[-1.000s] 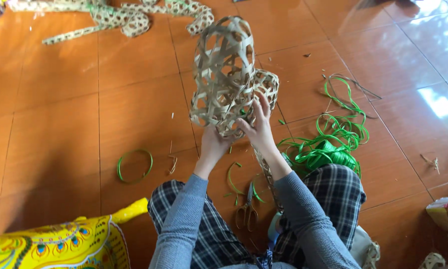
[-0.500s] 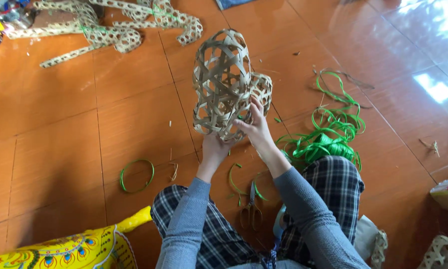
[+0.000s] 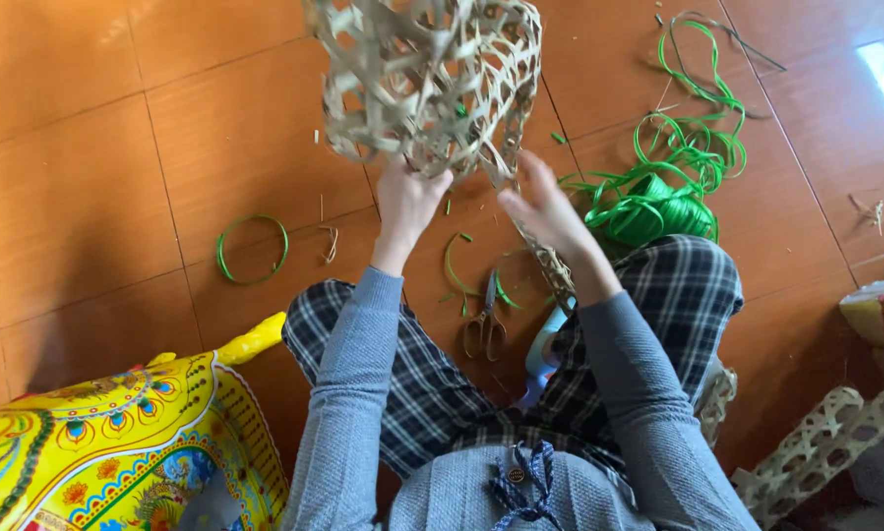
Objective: Weaving and assembling a decorative animal figure using strips and plastic ties
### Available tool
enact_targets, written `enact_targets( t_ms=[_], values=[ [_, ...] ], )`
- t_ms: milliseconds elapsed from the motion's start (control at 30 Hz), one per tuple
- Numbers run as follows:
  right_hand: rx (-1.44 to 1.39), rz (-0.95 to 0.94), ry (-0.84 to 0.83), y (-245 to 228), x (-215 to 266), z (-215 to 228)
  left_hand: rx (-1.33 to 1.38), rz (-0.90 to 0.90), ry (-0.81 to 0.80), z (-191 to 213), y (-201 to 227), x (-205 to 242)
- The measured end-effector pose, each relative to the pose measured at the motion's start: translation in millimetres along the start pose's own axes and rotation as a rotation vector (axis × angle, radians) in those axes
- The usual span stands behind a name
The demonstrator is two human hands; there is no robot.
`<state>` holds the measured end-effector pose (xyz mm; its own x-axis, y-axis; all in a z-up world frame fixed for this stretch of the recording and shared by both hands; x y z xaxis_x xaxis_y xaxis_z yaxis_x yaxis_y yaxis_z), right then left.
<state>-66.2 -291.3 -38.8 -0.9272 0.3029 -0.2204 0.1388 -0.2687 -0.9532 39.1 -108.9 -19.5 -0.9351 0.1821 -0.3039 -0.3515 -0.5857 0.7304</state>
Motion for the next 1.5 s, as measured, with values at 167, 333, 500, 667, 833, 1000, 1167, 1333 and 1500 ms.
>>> enact_targets(
  t_ms=[167,333,500,667,833,1000,1167,1333,1500],
  values=[
    [0.158,-0.239,-0.048,87.8,15.8,-44.4,-0.047,0.18,-0.108,9.6,-0.3,-2.5],
    [0.093,-0.114,-0.051,52.0,-3.4,-45.1,-0.011,0.097,-0.223,27.1,-12.3,-12.5],
    [0.058,-0.159,-0.115,24.4,-6.1,-61.4,0.109,0.11,-0.304,33.0,-12.4,-11.9],
    [0.003,-0.023,-0.113,66.7,-9.2,-78.9,-0.059,0.055,-0.312,39.7,-28.1,-13.7],
    [-0.097,-0.275,-0.116,69.2,-16.8,-91.2,0.054,0.095,-0.316,46.2,-1.3,-6.8],
    [-0.341,-0.33,-0.28,41.7,-22.7,-98.9,0.085,0.034,-0.134,53.4,-2.7,-10.0],
    [0.145,-0.174,-0.258,27.3,-35.4,-74.5,0.063,0.101,-0.285,66.1,-12.5,-20.3],
    [0.106,-0.041,-0.141,41.1,-33.3,-74.8,0.068,0.004,-0.282,59.8,-4.7,-16.2],
    [-0.069,-0.327,-0.267,46.6,-25.4,-79.7,0.039,0.012,-0.286,56.7,-11.0,-19.3]
  ],
)
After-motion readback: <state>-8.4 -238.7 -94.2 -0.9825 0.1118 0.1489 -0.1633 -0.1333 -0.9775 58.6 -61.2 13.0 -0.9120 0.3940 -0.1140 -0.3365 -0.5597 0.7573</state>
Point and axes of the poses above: each hand's wrist, its own x-axis away from the middle knuckle, its own z-axis out of the back of the hand, y = z × x, the point moved 8 cm from there along -x, towards the middle knuckle, and after that the axes turned 6 degrees about -x, right-handed, at the moved point
